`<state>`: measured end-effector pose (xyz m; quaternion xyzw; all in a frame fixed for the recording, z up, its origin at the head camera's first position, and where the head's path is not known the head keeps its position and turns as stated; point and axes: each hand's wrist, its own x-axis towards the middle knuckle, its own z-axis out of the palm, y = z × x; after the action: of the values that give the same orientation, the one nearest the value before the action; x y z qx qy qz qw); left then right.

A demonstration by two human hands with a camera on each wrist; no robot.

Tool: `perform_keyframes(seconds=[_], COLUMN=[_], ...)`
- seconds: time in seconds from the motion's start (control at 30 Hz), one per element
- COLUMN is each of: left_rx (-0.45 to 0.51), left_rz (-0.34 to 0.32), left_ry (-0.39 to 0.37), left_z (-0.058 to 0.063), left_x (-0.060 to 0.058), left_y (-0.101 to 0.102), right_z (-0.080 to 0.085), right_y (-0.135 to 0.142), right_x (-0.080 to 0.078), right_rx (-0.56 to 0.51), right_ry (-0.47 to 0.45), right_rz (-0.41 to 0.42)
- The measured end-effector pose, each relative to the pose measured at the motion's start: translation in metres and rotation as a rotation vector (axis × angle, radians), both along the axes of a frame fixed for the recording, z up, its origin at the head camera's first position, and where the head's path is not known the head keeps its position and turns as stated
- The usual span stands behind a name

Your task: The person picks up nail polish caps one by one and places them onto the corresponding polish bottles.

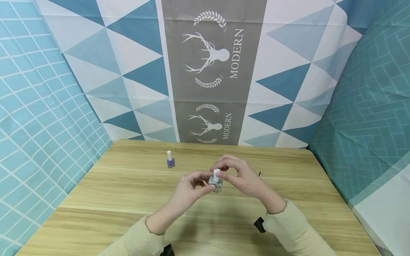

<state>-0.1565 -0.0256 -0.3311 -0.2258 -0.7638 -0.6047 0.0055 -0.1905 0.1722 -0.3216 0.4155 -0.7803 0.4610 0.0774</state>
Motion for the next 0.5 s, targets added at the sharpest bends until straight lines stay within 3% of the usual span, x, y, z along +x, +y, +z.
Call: perform_keyframes(seconds=[0.5], left_rx=[0.015], left_rz=[-0.006], left_ry=[0.005], left_z=[0.0], left_x=[0.0], left_y=[0.001], right_z=[0.019], right_y=[-0.011], right_x=[0.015], right_rx=[-0.019], right_ry=[-0.05], right_rz=[-0.084])
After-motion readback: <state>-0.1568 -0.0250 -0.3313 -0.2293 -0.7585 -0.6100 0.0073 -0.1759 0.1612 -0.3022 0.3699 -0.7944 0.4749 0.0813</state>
